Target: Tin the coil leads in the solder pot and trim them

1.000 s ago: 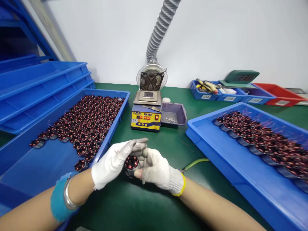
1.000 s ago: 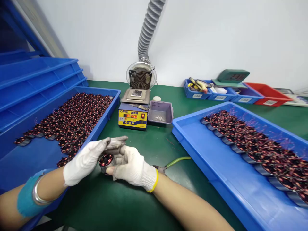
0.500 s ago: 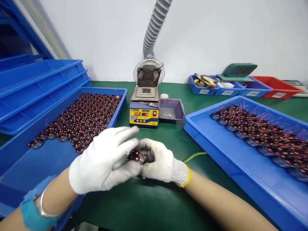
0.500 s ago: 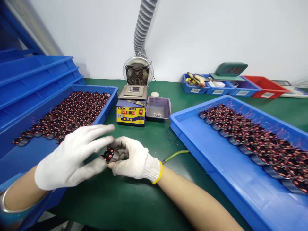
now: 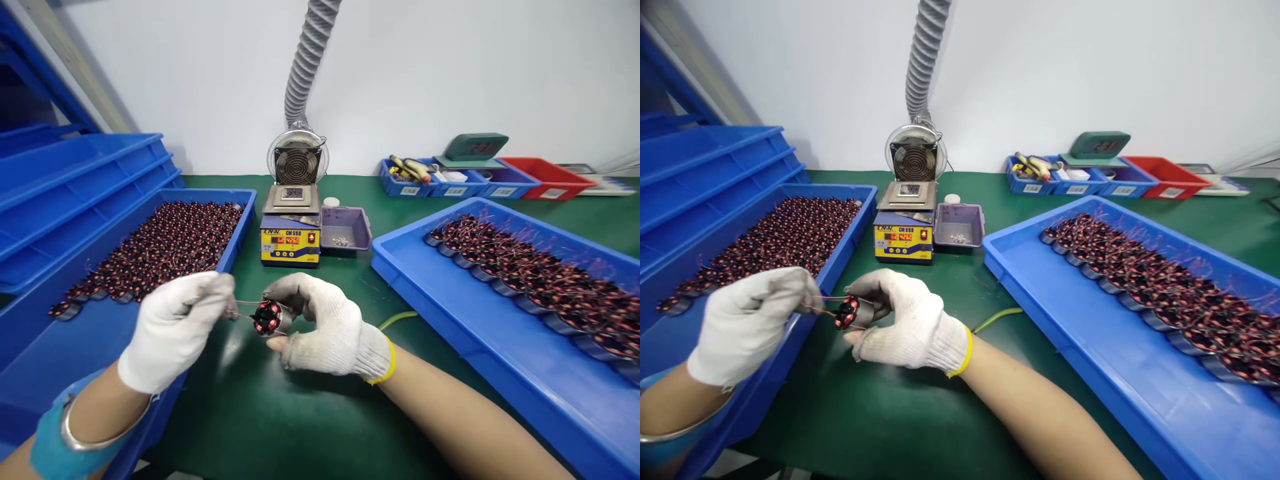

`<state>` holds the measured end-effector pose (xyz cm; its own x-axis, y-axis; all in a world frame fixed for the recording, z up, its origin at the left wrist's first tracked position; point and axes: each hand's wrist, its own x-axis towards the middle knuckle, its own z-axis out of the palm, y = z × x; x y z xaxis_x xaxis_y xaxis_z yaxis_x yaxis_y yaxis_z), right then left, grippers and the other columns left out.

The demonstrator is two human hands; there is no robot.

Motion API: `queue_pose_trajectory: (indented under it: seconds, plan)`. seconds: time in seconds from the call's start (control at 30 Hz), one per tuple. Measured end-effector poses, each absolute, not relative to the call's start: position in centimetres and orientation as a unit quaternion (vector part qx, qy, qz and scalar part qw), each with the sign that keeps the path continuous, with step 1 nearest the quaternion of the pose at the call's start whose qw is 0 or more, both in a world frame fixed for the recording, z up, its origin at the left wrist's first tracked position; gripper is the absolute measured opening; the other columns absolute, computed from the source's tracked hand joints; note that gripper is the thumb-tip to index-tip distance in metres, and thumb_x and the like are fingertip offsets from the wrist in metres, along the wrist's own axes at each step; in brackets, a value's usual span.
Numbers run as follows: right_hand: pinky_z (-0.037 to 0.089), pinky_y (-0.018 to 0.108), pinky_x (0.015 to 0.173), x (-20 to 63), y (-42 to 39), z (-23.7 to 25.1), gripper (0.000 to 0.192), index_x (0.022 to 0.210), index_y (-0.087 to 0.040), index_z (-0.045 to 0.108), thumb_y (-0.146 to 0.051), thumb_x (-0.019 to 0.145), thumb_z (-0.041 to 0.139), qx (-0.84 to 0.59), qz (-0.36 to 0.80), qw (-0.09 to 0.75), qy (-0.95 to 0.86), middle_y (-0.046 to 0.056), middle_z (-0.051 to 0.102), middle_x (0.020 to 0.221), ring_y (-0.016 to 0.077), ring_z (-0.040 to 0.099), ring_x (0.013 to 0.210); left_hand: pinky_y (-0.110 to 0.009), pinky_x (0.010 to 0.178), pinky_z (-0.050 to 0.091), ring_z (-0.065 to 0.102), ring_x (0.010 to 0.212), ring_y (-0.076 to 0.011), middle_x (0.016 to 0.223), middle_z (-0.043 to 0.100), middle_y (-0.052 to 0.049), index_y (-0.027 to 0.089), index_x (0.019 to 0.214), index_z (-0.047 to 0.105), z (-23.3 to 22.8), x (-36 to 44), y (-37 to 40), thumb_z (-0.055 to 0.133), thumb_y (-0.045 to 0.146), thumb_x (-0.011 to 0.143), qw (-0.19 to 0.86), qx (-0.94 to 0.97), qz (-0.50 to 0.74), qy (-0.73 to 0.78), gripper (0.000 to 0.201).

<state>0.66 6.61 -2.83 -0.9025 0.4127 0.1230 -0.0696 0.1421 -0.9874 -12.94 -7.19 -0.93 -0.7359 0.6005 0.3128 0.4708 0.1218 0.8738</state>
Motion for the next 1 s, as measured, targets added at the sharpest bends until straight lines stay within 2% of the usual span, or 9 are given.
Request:
queue_pose_trajectory:
  seconds: [0.13,0.27,0.33,0.43,0.53,0.67,0.83,0.9,1.0]
  plan:
    - [0.053,0.027,0.066,0.8,7.1,-3.0,0.040,0.093,-0.016,0.058,-0.013,0.055,0.068,-0.134,0.662,0.203,-0.709,0.000,0.063,0.078,0.0120,0.062,0.068,-0.027,0.051,0.042,0.054,0.051,-0.0125,0.046,0.047,0.004,0.020,0.050,0.048,-0.5,-14.8,-7.0,0.056,0.039,0.082,-0.041,0.360,0.692,0.624,0.038]
    - [0.053,0.029,0.071,0.8,7.2,-3.1,0.041,0.093,-0.015,0.056,-0.013,0.054,0.068,-0.139,0.683,0.189,-0.691,0.002,0.064,0.082,0.0134,0.063,0.072,-0.031,0.059,0.046,0.058,0.063,-0.0162,0.068,0.062,-0.001,0.020,0.070,0.058,-1.6,-15.3,-6.6,0.036,0.066,0.083,0.100,0.397,0.650,0.640,0.052]
    - [0.053,0.030,0.071,0.7,7.1,-3.1,0.041,0.092,-0.015,0.056,-0.013,0.053,0.068,-0.151,0.674,0.181,-0.700,0.002,0.064,0.084,0.0139,0.062,0.073,-0.030,0.062,0.046,0.057,0.066,-0.0165,0.076,0.062,-0.002,0.020,0.080,0.060,-2.2,-14.5,-6.3,0.042,0.067,0.080,0.149,0.448,0.566,0.676,0.050]
    - [0.053,0.031,0.072,0.7,7.0,-3.2,0.041,0.092,-0.015,0.057,-0.013,0.053,0.069,-0.167,0.661,0.177,-0.710,0.003,0.064,0.085,0.0145,0.062,0.074,-0.028,0.061,0.044,0.054,0.064,-0.0155,0.070,0.058,-0.001,0.020,0.074,0.058,-2.6,-13.0,-5.9,0.051,0.058,0.080,0.160,0.460,0.470,0.736,0.039]
    - [0.052,0.031,0.074,0.7,7.1,-3.6,0.040,0.091,-0.015,0.055,-0.013,0.053,0.067,-0.152,0.689,0.183,-0.685,0.002,0.063,0.084,0.0142,0.062,0.075,-0.027,0.061,0.045,0.055,0.063,-0.0152,0.072,0.060,-0.002,0.019,0.075,0.057,-2.5,-12.8,-5.7,0.047,0.056,0.082,0.129,0.400,0.519,0.744,0.039]
    - [0.052,0.029,0.070,0.1,8.7,-3.8,0.041,0.091,-0.015,0.054,-0.016,0.053,0.067,-0.161,0.704,0.235,-0.651,0.002,0.062,0.083,0.0135,0.061,0.073,-0.029,0.061,0.048,0.059,0.065,-0.0161,0.091,0.065,-0.006,0.017,0.096,0.055,-3.1,-13.9,-5.1,0.036,0.063,0.083,0.152,0.311,0.611,0.712,0.051]
    - [0.051,0.024,0.059,-3.1,14.9,-1.7,0.035,0.096,-0.016,0.057,-0.029,0.064,0.063,-0.244,0.619,0.296,-0.685,0.001,0.063,0.079,0.0100,0.058,0.060,-0.034,0.081,0.047,0.063,0.089,-0.0224,0.105,0.065,-0.009,0.018,0.125,0.048,-4.8,-13.4,-4.4,0.047,0.065,0.077,0.300,0.359,0.412,0.782,0.067]
    - [0.049,0.023,0.056,-4.9,17.9,-0.2,0.029,0.091,-0.016,0.061,-0.039,0.074,0.055,-0.318,0.512,0.294,-0.741,0.001,0.062,0.068,0.0105,0.057,0.053,-0.036,0.085,0.045,0.062,0.095,-0.0247,0.108,0.065,-0.008,0.021,0.132,0.045,-5.5,-13.1,-4.4,0.047,0.066,0.076,0.339,0.394,0.309,0.797,0.072]
    - [0.049,0.025,0.060,-7.7,21.5,2.0,0.043,0.079,-0.016,0.064,-0.054,0.080,0.045,-0.384,0.365,0.269,-0.804,0.003,0.061,0.061,0.0147,0.060,0.057,-0.037,0.087,0.044,0.060,0.102,-0.0281,0.113,0.065,-0.009,0.024,0.135,0.044,-6.2,-13.4,-4.6,0.046,0.067,0.074,0.349,0.429,0.216,0.805,0.075]
